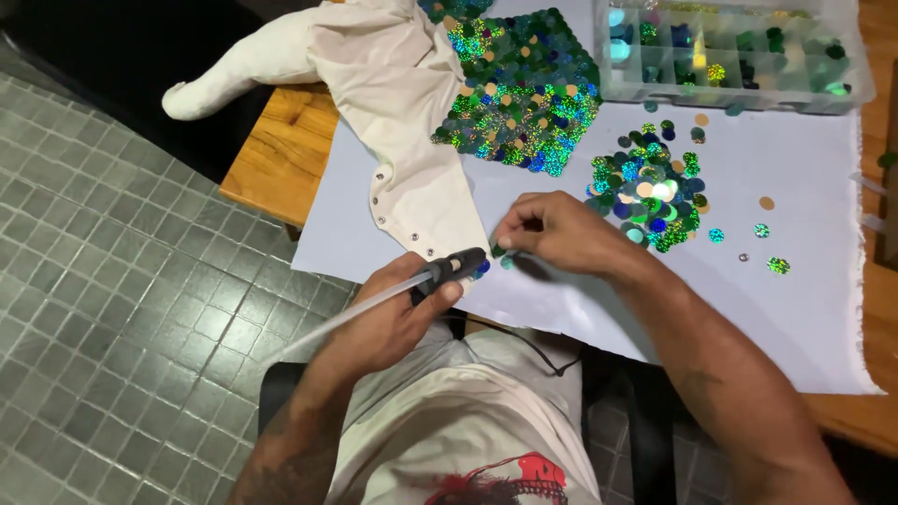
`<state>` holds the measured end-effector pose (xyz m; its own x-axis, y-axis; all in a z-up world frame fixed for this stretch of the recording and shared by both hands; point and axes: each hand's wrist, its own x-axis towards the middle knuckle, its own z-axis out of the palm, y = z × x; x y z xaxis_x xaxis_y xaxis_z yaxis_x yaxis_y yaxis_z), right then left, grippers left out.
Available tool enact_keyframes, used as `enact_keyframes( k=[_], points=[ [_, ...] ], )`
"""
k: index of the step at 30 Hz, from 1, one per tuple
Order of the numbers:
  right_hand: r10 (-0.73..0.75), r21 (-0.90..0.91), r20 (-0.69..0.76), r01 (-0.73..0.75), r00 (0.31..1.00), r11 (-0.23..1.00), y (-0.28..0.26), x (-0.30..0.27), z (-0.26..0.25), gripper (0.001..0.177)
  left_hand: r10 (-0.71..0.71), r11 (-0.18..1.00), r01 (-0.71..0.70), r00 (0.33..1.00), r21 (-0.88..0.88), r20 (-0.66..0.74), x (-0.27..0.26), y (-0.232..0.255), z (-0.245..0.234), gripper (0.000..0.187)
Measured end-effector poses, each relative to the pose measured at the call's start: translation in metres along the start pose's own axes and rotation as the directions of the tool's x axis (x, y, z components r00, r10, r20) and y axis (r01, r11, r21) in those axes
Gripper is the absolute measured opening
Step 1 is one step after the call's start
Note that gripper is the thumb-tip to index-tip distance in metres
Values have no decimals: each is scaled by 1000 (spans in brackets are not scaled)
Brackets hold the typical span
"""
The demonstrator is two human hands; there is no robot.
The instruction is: Applying green sequins to a white garment using a hot glue gun
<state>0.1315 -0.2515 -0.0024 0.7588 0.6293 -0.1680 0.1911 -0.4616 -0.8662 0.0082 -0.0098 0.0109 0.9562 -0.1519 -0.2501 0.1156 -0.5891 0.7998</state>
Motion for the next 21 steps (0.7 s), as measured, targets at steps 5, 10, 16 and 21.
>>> enact_keyframes(
  k=[5,10,16,21],
  points=[
    [-29,42,-29,31,999,999,18,-4,2,5,-47,998,46,999,49,21,4,2,4,52],
    [-35,25,-23,35,999,999,13,-9,-2,6,-127,985,120,991,125,46,5,12,1,59],
    [-16,0,-14,16,1000,1000,11,-8,-2,7,-127,985,121,991,126,42,9,7,4,60],
    [4,3,-15,-4,1000,1000,11,-7,-1,9,-166,979,158,985,125,51,10,13,2,60]
  ],
)
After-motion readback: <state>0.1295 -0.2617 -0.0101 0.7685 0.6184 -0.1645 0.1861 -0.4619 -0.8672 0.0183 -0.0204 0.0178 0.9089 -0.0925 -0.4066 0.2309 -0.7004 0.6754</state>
